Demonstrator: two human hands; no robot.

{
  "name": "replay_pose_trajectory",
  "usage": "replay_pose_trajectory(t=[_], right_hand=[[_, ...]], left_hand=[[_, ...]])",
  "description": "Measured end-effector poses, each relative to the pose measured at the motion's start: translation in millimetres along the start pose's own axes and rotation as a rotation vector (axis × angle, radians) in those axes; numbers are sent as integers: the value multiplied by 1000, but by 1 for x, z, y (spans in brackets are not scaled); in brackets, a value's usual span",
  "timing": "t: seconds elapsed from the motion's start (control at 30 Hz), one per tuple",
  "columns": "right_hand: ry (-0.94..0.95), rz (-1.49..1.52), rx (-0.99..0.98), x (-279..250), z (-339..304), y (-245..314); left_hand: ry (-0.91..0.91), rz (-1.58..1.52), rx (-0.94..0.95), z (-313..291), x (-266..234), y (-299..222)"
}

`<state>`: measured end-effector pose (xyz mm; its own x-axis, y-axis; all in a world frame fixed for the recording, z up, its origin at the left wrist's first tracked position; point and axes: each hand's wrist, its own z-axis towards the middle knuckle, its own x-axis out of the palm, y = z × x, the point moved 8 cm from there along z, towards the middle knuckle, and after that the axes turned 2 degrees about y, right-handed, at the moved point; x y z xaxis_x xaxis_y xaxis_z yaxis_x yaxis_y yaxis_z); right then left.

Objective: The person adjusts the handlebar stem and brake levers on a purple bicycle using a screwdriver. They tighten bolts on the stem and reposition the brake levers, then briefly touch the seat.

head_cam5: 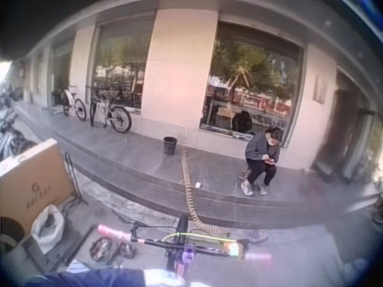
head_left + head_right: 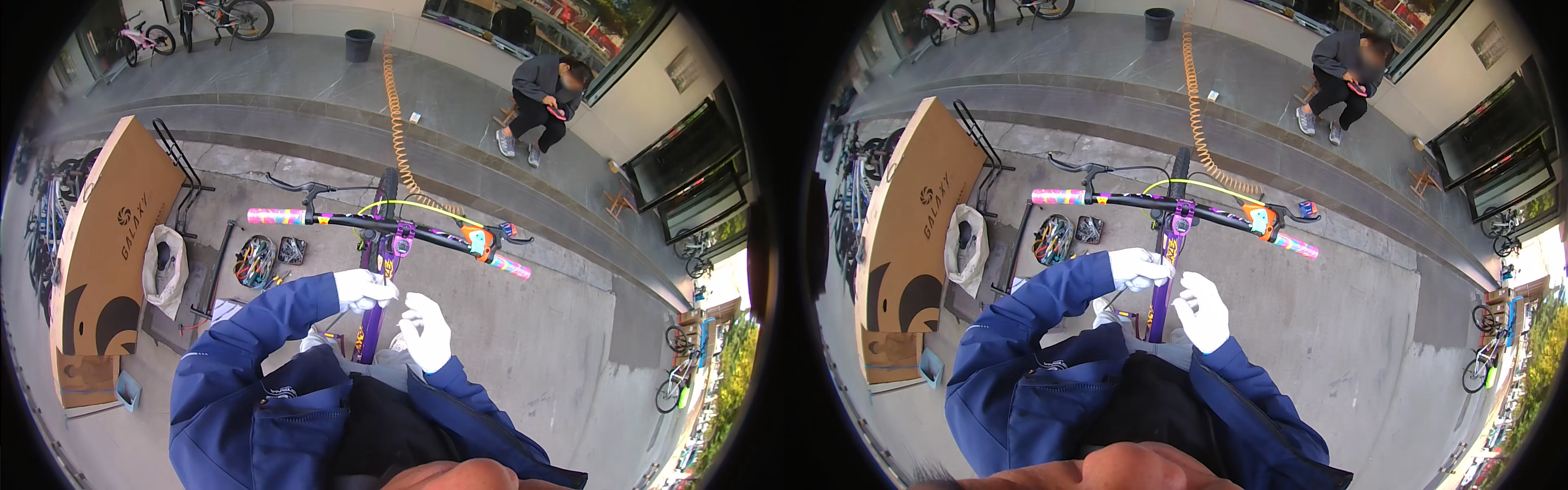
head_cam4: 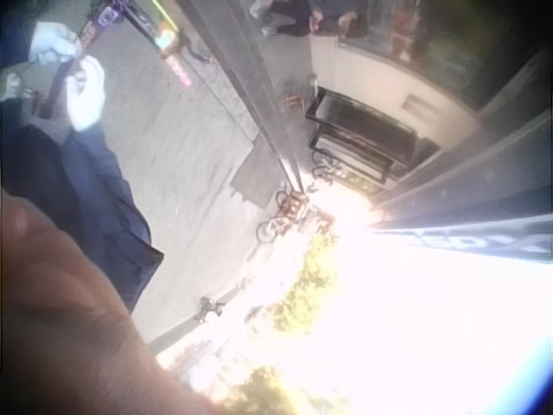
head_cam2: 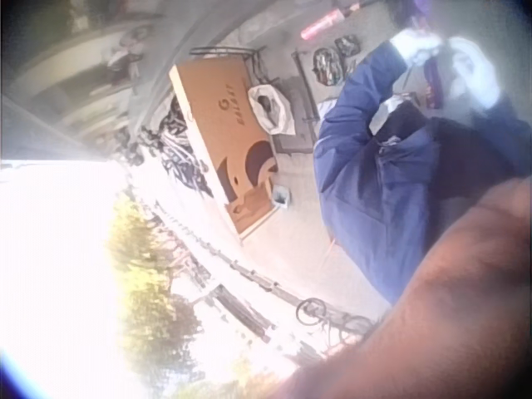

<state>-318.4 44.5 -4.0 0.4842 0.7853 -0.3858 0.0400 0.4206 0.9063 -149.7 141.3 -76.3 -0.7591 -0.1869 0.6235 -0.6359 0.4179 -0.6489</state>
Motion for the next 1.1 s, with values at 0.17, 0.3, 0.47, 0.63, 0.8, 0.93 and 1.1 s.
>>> replay_pose_trajectory(t=[0.17,0.3,0.47,0.63,0.8,0.93,1.1], right_hand=[[-14,-174,191,-4,-29,-68],[123,-117,247,18,-51,-112],[214,-131,258,34,-62,-138],[243,-143,257,40,-64,-150],[289,-166,351,47,-54,-154],[257,-64,404,64,-17,-152],[189,81,358,98,32,-140]], left_hand=[[-128,355,97,7,-22,16],[-353,864,251,24,-49,34],[-559,1338,394,45,-84,16],[-647,1444,531,49,-89,3],[-691,1093,598,32,-85,-13],[-636,759,592,36,-89,-23],[-698,674,668,36,-84,-20]])
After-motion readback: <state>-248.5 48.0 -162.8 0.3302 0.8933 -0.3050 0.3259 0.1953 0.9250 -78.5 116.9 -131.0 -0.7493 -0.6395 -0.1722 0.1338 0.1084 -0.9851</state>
